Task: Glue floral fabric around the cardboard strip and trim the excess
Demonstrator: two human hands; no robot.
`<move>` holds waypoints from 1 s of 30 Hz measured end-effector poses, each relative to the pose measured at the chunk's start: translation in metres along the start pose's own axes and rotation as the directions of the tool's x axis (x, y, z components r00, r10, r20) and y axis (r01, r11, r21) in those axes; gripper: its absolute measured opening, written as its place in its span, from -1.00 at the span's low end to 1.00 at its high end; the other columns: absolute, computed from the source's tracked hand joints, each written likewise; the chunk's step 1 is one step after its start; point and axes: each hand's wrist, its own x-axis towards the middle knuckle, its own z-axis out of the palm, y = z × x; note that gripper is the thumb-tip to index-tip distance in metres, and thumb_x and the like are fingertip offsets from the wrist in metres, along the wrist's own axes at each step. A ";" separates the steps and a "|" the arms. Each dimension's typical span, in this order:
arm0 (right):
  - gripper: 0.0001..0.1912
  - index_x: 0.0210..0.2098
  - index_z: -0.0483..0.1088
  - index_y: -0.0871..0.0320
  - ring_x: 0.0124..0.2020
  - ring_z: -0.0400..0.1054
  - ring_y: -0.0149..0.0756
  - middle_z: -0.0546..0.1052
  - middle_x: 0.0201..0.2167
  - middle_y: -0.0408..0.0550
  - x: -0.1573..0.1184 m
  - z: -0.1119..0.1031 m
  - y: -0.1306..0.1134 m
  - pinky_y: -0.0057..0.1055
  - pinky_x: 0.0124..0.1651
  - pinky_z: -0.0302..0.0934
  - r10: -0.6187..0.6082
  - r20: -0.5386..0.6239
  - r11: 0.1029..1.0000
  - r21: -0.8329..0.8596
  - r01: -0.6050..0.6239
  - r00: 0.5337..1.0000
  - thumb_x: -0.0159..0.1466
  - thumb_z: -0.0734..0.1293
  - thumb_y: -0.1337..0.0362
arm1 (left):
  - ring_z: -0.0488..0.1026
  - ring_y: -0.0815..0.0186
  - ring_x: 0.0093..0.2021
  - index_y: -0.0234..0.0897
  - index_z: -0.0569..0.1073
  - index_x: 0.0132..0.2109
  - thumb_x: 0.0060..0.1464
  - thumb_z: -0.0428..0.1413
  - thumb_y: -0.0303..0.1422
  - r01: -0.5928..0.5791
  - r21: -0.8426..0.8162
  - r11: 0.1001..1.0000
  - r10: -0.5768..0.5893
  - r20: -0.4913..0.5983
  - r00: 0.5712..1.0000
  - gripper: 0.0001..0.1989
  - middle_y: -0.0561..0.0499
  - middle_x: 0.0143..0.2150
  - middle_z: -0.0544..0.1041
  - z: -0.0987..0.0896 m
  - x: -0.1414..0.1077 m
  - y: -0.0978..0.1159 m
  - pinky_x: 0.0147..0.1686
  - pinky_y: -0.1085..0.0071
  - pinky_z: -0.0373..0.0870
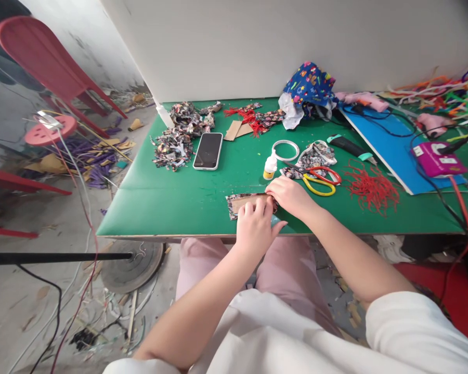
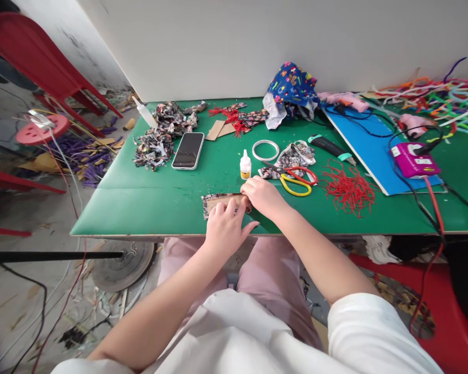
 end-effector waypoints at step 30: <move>-0.77 -0.40 0.35 0.23 -0.19 0.20 -0.25 0.41 -0.34 0.04 -0.016 0.004 -0.008 -0.35 -0.17 0.14 -0.081 -0.030 0.984 -0.162 0.075 0.996 0.28 0.11 0.36 | 0.22 0.13 -0.16 -0.46 0.10 0.18 0.13 -0.08 -0.12 0.014 0.013 1.000 -0.014 0.026 1.000 -0.40 -0.16 -0.11 0.33 0.000 0.005 -0.002 -0.26 0.24 0.21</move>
